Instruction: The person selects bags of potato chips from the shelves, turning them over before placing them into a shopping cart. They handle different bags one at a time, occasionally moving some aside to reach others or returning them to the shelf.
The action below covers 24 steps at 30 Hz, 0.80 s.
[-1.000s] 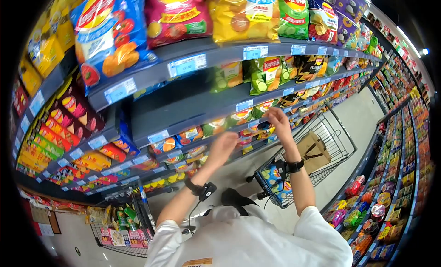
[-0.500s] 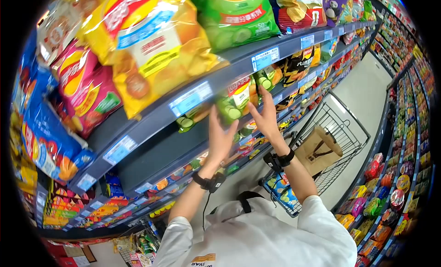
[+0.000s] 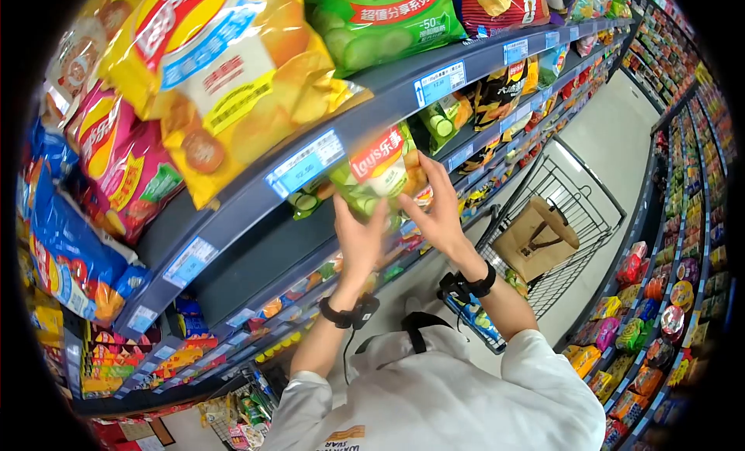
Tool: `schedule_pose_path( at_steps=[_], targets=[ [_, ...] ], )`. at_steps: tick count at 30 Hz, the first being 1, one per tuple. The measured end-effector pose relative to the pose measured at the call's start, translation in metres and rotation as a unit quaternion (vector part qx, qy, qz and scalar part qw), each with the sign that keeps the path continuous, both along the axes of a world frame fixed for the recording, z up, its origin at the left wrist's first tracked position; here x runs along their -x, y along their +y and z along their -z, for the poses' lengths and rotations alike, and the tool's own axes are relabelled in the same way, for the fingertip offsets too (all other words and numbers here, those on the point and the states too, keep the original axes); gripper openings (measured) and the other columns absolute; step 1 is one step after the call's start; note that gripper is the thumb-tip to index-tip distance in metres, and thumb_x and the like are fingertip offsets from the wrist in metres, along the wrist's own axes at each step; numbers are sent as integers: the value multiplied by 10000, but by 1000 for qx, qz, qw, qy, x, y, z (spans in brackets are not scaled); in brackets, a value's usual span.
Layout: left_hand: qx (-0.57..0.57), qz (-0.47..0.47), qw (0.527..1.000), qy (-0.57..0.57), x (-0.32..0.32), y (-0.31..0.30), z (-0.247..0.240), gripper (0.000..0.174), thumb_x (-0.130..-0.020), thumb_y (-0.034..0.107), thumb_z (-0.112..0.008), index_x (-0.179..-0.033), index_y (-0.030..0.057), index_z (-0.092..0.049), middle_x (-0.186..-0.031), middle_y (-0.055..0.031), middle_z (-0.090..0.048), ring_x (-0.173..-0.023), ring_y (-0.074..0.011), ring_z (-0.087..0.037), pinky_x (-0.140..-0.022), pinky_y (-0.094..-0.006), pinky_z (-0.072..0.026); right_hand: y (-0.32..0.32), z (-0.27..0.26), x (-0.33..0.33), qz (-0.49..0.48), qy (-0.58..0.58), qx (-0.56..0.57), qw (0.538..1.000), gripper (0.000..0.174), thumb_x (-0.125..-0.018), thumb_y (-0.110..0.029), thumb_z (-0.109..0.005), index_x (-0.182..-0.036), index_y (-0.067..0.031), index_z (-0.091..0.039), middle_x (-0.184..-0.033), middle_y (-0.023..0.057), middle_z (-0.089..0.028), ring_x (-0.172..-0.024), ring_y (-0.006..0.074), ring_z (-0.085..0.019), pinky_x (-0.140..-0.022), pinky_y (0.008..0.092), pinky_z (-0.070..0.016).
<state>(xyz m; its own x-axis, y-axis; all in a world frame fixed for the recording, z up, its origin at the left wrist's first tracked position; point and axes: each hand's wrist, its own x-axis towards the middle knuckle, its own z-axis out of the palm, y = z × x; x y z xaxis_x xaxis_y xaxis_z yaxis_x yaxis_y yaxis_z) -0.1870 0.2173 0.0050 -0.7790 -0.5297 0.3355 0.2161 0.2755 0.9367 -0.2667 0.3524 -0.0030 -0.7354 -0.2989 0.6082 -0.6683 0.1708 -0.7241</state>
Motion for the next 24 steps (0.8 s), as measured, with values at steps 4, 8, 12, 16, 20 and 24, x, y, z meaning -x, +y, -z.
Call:
schedule_pose_path(
  at_steps=[4,8,12,16,20,24],
  targets=[
    [-121,59,991,-2,-50,3,-6,467,-923,108,-662,-1315,-13,-440,-1223,-103,-565,-1118,-171,-533,-968,-323,-428,7,-7,-51,32,2,-27,999,624,-809,-222,-721,-1335,10,-479,-1219,189,-531,-1114,319,-552,-989,387,-419],
    [-103,102,989,10,-104,-3,19,410,-953,107,-619,-1307,-10,-448,-1217,-86,-566,-1103,-143,-536,-950,-291,-434,24,-11,-116,23,-26,-34,999,551,-798,-216,-742,-1256,2,-526,-1161,171,-546,-1079,348,-546,-904,404,-453],
    [-216,151,965,-17,-163,9,33,419,-949,120,-626,-1314,-6,-462,-1200,-83,-583,-1077,-137,-551,-941,-292,-445,52,-6,-181,11,-124,-33,992,588,-804,-213,-755,-1292,-4,-503,-1124,133,-552,-1061,268,-567,-870,343,-479],
    [-148,211,964,-64,-209,33,73,477,-944,127,-633,-1355,-14,-435,-1212,-80,-579,-1092,-136,-549,-949,-297,-443,89,31,-237,-77,-367,42,926,663,-849,-203,-734,-1388,2,-406,-1228,112,-578,-1142,187,-552,-953,312,-463],
    [-203,287,934,-70,-239,66,99,606,-852,180,-721,-1350,-6,-431,-1283,-86,-545,-1166,-175,-523,-983,-333,-439,133,45,-282,-22,-353,-9,935,613,-891,-160,-713,-1388,10,-397,-1257,95,-573,-1142,160,-548,-973,326,-457],
    [-117,420,891,-126,-255,90,84,644,-800,73,-760,-1359,4,-446,-1263,-101,-571,-1165,-180,-544,-990,-346,-448,174,22,-321,-9,-298,-39,954,590,-807,-25,-732,-1339,-8,-478,-1243,60,-587,-1147,158,-551,-993,326,-448]
  ],
)
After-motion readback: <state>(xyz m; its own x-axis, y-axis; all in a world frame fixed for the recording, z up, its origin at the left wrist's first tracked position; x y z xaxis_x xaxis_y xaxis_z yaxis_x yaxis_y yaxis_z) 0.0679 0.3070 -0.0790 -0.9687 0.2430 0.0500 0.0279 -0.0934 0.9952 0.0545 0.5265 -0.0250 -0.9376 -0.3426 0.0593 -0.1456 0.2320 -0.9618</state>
